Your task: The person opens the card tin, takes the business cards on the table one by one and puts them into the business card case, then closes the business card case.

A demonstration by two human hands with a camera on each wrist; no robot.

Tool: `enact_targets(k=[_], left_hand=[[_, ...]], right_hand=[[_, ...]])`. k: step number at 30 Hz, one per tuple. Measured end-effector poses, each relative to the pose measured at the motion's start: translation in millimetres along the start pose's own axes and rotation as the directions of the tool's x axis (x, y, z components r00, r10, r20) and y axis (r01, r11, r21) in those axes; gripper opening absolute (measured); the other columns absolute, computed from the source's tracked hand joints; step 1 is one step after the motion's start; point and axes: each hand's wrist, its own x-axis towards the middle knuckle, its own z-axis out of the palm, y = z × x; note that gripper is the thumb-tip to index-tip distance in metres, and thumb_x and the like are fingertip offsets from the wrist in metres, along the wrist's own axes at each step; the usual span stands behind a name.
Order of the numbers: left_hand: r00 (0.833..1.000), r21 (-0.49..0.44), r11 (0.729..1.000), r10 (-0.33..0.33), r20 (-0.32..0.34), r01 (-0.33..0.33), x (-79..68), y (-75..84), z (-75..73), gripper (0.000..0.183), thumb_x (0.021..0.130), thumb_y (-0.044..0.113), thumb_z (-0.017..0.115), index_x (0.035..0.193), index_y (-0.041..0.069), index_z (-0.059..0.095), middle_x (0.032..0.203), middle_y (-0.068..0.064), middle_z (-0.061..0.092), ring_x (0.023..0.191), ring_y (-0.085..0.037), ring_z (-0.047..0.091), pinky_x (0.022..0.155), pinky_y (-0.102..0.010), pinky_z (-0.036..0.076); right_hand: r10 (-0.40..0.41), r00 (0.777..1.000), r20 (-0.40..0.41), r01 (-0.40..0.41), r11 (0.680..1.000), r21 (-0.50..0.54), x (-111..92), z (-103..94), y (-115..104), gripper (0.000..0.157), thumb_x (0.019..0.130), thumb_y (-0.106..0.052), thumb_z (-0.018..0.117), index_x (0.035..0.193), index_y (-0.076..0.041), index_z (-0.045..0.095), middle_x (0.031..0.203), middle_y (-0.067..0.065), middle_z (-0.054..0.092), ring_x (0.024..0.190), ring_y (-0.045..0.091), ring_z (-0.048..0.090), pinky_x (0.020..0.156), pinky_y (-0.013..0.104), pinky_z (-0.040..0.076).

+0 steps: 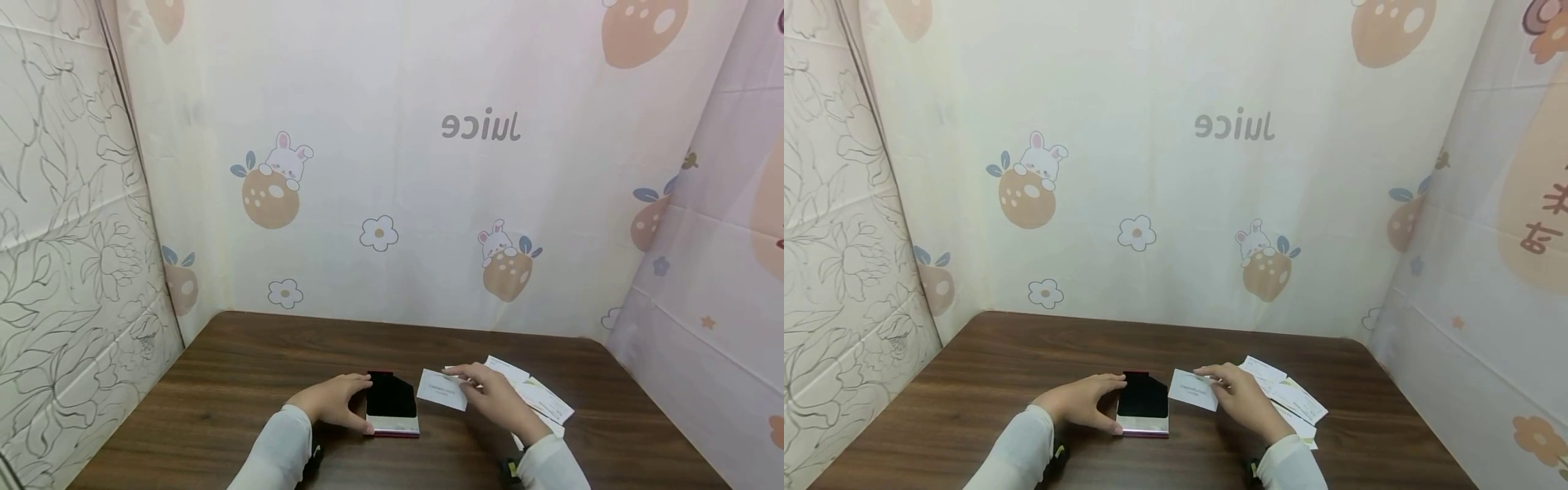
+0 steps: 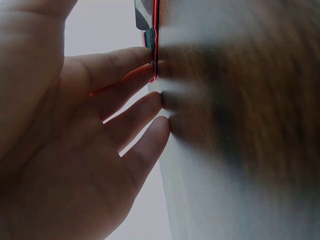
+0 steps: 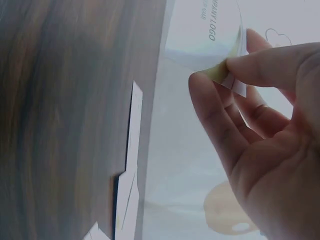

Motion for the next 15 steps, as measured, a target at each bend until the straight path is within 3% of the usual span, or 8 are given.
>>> enact_targets(k=[6, 15], left_hand=[[1.000, 0.012, 1.000, 0.002, -0.010, -0.002, 0.5, 2.2, 1.3, 0.090, 0.071, 0.060, 0.069, 0.141, 0.011, 0.041, 0.147, -0.008, 0.036, 0.132, -0.025, 0.030, 0.105, -0.049, 0.034], [1.000, 0.006, 1.000, -0.002, -0.010, 0.002, -0.2, 1.7, 0.6, 0.089, 0.071, 0.058, 0.070, 0.140, 0.010, 0.041, 0.147, -0.009, 0.035, 0.132, -0.026, 0.030, 0.104, -0.049, 0.035]], right_hand=[[0.066, 0.998, -0.019, -0.064, 0.996, 0.058, 2, 10.6, -6, 0.038, 0.084, 0.001, 0.062, 0.112, -0.025, 0.067, 0.107, -0.006, 0.066, 0.088, 0.006, 0.059, 0.071, 0.030, 0.055], [0.033, 0.993, -0.115, -0.023, 0.996, 0.082, 14, 30.7, -20, 0.034, 0.084, -0.003, 0.065, 0.105, -0.030, 0.069, 0.098, -0.013, 0.066, 0.083, 0.002, 0.057, 0.066, 0.026, 0.055]])
